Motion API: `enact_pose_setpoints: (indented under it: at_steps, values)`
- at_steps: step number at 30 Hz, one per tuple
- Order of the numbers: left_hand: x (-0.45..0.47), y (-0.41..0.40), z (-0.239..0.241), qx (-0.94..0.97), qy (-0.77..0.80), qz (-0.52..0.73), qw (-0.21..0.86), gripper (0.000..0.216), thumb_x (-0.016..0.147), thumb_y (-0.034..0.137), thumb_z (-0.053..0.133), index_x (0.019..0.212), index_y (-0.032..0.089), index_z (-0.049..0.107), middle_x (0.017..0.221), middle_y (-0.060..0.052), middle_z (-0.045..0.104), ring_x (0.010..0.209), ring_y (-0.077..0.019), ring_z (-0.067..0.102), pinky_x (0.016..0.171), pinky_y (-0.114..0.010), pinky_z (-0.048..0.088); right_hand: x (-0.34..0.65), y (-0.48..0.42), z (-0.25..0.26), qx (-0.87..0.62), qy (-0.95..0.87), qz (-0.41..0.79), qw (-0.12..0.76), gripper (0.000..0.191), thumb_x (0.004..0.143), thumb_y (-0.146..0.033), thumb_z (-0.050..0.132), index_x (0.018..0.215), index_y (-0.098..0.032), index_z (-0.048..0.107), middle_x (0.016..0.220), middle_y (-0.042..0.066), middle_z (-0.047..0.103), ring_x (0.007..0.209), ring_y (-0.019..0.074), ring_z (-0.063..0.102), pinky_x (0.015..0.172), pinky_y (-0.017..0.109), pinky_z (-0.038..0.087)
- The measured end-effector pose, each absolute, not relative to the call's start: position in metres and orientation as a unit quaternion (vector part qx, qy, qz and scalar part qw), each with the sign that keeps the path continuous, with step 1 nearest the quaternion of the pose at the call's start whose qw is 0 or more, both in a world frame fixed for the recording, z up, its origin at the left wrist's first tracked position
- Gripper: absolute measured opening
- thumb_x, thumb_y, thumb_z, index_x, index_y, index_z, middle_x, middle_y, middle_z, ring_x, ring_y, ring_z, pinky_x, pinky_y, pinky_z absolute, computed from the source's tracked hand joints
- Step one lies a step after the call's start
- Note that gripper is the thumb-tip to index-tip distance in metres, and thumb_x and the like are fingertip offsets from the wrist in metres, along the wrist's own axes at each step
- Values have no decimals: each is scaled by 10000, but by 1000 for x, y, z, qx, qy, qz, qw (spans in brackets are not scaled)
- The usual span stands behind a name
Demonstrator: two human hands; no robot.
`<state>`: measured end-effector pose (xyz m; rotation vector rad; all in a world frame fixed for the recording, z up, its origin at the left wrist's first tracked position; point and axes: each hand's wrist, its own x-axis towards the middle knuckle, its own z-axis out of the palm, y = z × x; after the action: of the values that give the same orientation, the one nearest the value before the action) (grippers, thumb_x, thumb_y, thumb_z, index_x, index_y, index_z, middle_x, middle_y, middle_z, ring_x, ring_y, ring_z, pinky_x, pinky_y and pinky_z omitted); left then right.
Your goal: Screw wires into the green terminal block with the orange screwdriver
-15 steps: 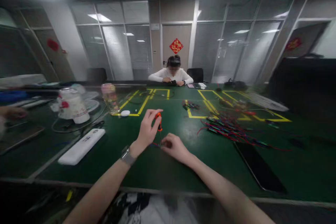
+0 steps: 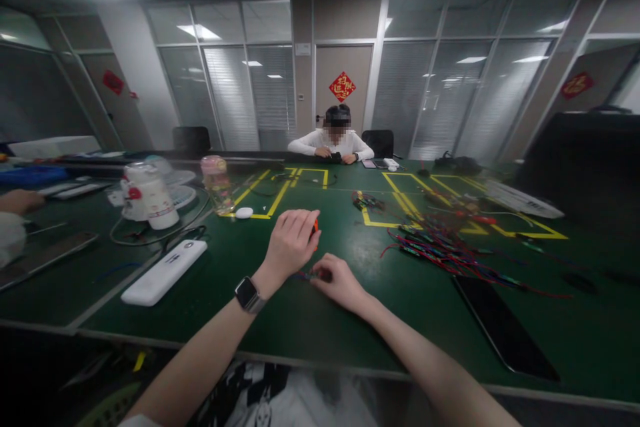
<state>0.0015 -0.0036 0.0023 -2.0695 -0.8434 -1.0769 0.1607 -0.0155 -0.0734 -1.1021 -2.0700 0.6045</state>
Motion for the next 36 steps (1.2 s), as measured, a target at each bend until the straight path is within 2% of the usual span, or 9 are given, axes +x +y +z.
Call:
enact_pose_setpoints:
  at_steps: [6,14,19,24,28,31,36]
  values:
    - [3,-6,3,-796,-298,-416,324,347,937,228,452,1246,89,527,1080,-140,669,1039,-250,610,957,-423,455,161,-16,-73,-427,-799,238,352,89,736,-117,675,812,-156,701,776,21,576,679,149,543,634,265,445]
    - [2,-5,2,-806,-244,-444,306,364,928,122,438,1284,78,501,1255,-154,627,1170,-231,572,1002,-398,453,161,-16,-73,-419,-803,235,352,79,745,-129,671,817,-148,697,764,22,574,676,154,541,636,272,442]
    - [1,-8,3,-805,-210,-490,260,310,919,167,509,1224,130,549,1063,-107,693,963,-200,634,856,-363,504,162,-15,-75,-409,-810,225,356,109,754,-118,657,838,-164,709,807,30,606,703,158,541,655,276,443]
    - [1,-9,2,-788,-203,-503,291,264,890,248,599,1129,136,594,906,-82,672,814,-196,601,745,-336,493,162,-15,-76,-412,-809,220,358,104,748,-132,675,842,-164,707,789,19,600,681,149,539,632,263,436]
    - [2,-8,0,-783,-212,-490,319,225,895,284,575,1055,132,618,856,-92,631,776,-208,576,702,-336,488,162,-13,-79,-422,-807,207,358,89,725,-108,681,795,-163,688,749,6,591,663,145,532,621,258,432]
    - [3,-9,1,-791,-217,-479,312,243,916,240,499,1095,115,606,914,-115,634,839,-223,589,761,-358,503,161,-13,-79,-422,-809,199,358,50,733,-116,679,759,-158,674,735,8,582,661,147,530,615,260,430]
    - [3,-10,3,-809,-218,-466,285,342,917,115,412,1237,99,531,1064,-135,658,998,-221,608,888,-367,492,161,-16,-74,-406,-811,222,357,106,760,-119,658,843,-167,704,830,33,623,697,151,548,647,269,454]
